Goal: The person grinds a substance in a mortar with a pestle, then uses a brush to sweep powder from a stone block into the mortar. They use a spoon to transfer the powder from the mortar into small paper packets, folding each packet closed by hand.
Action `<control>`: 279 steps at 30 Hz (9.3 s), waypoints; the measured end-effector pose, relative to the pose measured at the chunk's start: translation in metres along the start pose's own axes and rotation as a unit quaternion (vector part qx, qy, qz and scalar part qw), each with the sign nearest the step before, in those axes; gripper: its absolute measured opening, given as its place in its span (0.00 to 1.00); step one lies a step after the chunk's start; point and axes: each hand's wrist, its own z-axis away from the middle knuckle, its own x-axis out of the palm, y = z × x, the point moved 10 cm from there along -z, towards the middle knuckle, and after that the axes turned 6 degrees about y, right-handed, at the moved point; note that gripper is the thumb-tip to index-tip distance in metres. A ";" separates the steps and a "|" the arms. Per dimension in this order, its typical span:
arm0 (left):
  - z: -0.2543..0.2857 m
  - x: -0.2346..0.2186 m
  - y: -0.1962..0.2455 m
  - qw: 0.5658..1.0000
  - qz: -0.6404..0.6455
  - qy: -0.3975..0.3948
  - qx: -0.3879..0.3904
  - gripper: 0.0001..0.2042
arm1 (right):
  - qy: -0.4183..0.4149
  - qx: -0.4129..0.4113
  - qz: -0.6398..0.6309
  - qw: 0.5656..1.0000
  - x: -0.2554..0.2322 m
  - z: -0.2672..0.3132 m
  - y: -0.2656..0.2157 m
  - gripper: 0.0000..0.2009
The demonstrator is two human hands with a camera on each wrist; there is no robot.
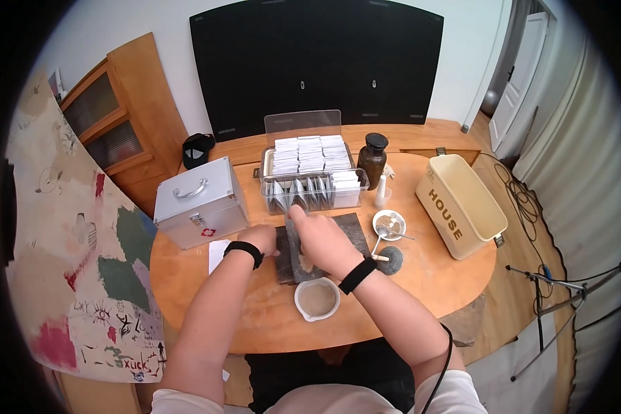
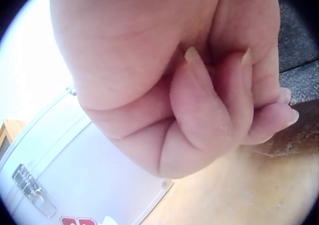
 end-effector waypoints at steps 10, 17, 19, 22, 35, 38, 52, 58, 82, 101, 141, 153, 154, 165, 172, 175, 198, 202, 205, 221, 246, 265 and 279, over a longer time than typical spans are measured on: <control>-0.014 0.008 -0.002 1.000 -0.022 0.007 0.018 0.14 | 0.048 0.025 -0.139 0.989 -0.015 0.017 0.013 0.08; -0.015 0.007 -0.002 0.999 -0.045 -0.019 0.003 0.18 | -0.049 0.055 -0.190 0.979 0.006 0.037 0.004 0.10; -0.019 0.009 -0.002 0.998 -0.054 -0.042 0.003 0.19 | -0.031 0.054 -0.195 0.979 -0.008 0.036 0.007 0.09; -0.019 0.007 0.001 0.998 -0.057 -0.037 0.009 0.19 | -0.006 0.044 -0.179 0.983 -0.012 0.032 0.009 0.08; -0.015 0.006 0.001 0.998 -0.037 -0.054 0.001 0.19 | 0.032 0.077 -0.175 0.981 -0.022 0.034 0.008 0.07; -0.016 0.004 -0.001 0.998 -0.045 -0.042 0.004 0.19 | -0.032 0.069 -0.193 0.978 -0.006 0.037 0.002 0.07; -0.011 0.003 -0.001 1.000 -0.007 -0.025 0.007 0.16 | -0.001 0.021 -0.053 0.998 -0.002 0.030 0.001 0.04; -0.009 0.002 0.000 1.000 -0.007 -0.002 0.021 0.17 | 0.000 0.044 -0.077 0.996 -0.009 0.038 0.000 0.05; -0.017 0.007 -0.001 0.999 -0.025 -0.011 0.022 0.18 | 0.066 0.069 -0.121 0.988 -0.045 0.066 -0.016 0.06; -0.014 0.007 -0.001 0.999 -0.021 -0.032 0.020 0.17 | 0.075 0.064 -0.065 0.993 -0.054 0.088 -0.020 0.05; -0.009 0.005 -0.001 1.000 -0.005 -0.017 0.016 0.17 | 0.065 0.016 -0.077 0.995 -0.047 0.088 -0.033 0.06; -0.008 0.005 -0.004 1.000 0.025 -0.002 -0.007 0.17 | -0.056 0.034 0.029 0.997 0.002 0.024 -0.020 0.09; -0.009 0.006 -0.005 0.999 0.040 -0.001 -0.008 0.18 | -0.058 0.032 0.030 0.997 0.003 0.019 -0.019 0.09; -0.009 0.008 -0.006 0.999 0.047 0.000 -0.004 0.18 | -0.005 0.011 0.032 0.999 -0.012 0.023 -0.015 0.06; -0.015 0.010 -0.003 0.999 0.039 0.009 0.013 0.18 | 0.053 0.049 -0.051 0.996 -0.021 0.033 -0.011 0.08; -0.015 0.008 -0.001 1.000 0.018 -0.004 0.007 0.19 | 0.079 -0.039 -0.018 0.996 -0.009 0.028 -0.010 0.06; -0.011 0.004 -0.001 1.000 0.017 0.011 0.006 0.13 | 0.133 -0.021 -0.045 0.990 -0.012 0.003 0.010 0.03; -0.005 0.001 -0.001 1.000 0.021 0.013 0.008 0.13 | 0.025 0.002 -0.086 0.996 0.008 0.007 0.008 0.03; -0.007 0.004 -0.003 0.999 0.032 -0.005 0.001 0.13 | 0.143 0.065 -0.066 0.985 -0.022 0.001 0.017 0.04; -0.014 0.008 -0.003 1.000 0.026 -0.009 0.008 0.20 | 0.070 0.077 -0.118 0.988 -0.010 0.000 0.014 0.15; -0.006 0.004 -0.004 0.999 0.052 -0.002 0.001 0.14 | 0.023 0.011 -0.052 0.998 0.002 0.005 -0.006 0.06; -0.009 0.008 -0.004 0.999 0.040 -0.012 0.005 0.15 | 0.038 0.106 -0.134 0.985 -0.013 0.028 0.012 0.05; -0.005 0.003 0.000 1.000 0.020 0.002 0.006 0.15 | 0.039 0.129 -0.176 0.975 -0.005 0.044 0.022 0.04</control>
